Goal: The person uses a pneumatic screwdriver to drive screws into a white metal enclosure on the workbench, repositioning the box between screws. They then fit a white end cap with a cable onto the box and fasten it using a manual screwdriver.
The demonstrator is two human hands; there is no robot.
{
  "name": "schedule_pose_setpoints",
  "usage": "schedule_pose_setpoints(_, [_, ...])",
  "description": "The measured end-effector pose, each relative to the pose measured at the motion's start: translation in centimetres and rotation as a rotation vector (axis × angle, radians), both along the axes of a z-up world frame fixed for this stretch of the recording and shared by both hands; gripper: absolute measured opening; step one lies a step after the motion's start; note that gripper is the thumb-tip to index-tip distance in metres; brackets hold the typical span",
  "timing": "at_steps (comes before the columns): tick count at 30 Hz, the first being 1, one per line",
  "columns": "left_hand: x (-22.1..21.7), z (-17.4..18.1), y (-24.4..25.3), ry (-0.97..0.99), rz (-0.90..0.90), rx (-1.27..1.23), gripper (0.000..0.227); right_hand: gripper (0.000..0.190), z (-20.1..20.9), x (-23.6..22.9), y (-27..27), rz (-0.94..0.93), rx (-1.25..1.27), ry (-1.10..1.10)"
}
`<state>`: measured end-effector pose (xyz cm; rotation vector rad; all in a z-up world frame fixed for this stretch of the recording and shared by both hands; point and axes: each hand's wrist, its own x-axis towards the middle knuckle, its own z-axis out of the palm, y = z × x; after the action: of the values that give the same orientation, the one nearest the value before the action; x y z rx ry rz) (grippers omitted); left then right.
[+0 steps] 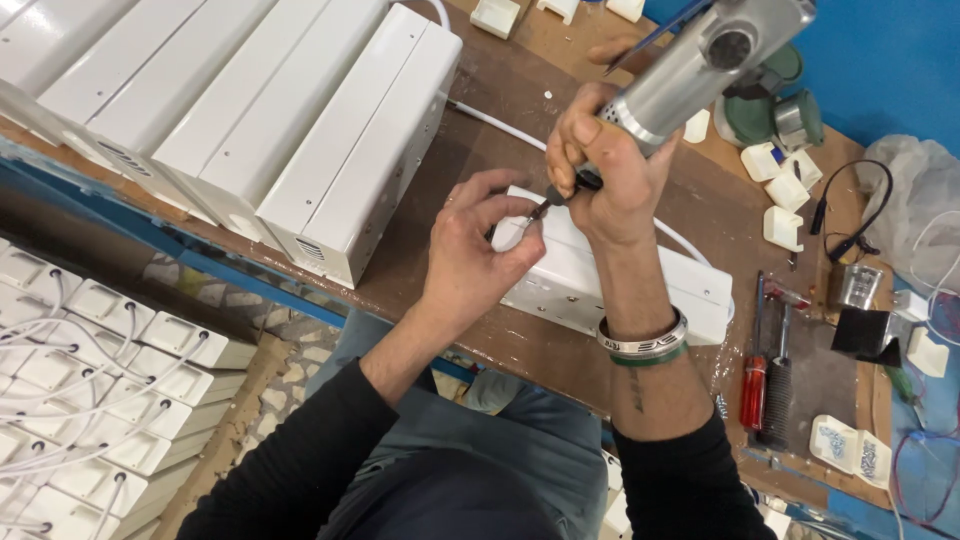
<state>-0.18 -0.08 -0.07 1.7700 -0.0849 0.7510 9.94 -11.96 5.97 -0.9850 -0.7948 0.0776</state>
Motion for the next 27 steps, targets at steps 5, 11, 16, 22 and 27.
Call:
schedule_pose_setpoints(5, [0.2,0.1,0.6,0.003,0.001,0.035,0.017,0.045,0.5,-0.2,-0.1,-0.001,-0.006,-0.004])
schedule_pose_setpoints(11, [0.3,1.8,2.2,0.060,-0.082,0.090,0.011,0.045,1.4,-0.4,-1.0,-0.068,0.044,-0.016])
schedule_pose_setpoints(16, [-2.5,5.5,3.1,-0.084,-0.021,0.263,0.012,0.046,3.7,-2.9,-4.0,-0.121,0.096,0.025])
schedule_pose_setpoints(22, [-7.5,3.6,2.2,0.153,-0.470,0.121,0.012,0.031,1.2,-6.1,-9.2,-0.314,-0.010,0.215])
schedule_pose_setpoints(27, [-9.5,0.4,0.4,0.556,-0.524,0.236,0.015,0.041,-0.5,-7.6,-11.5,-0.330,-0.102,0.377])
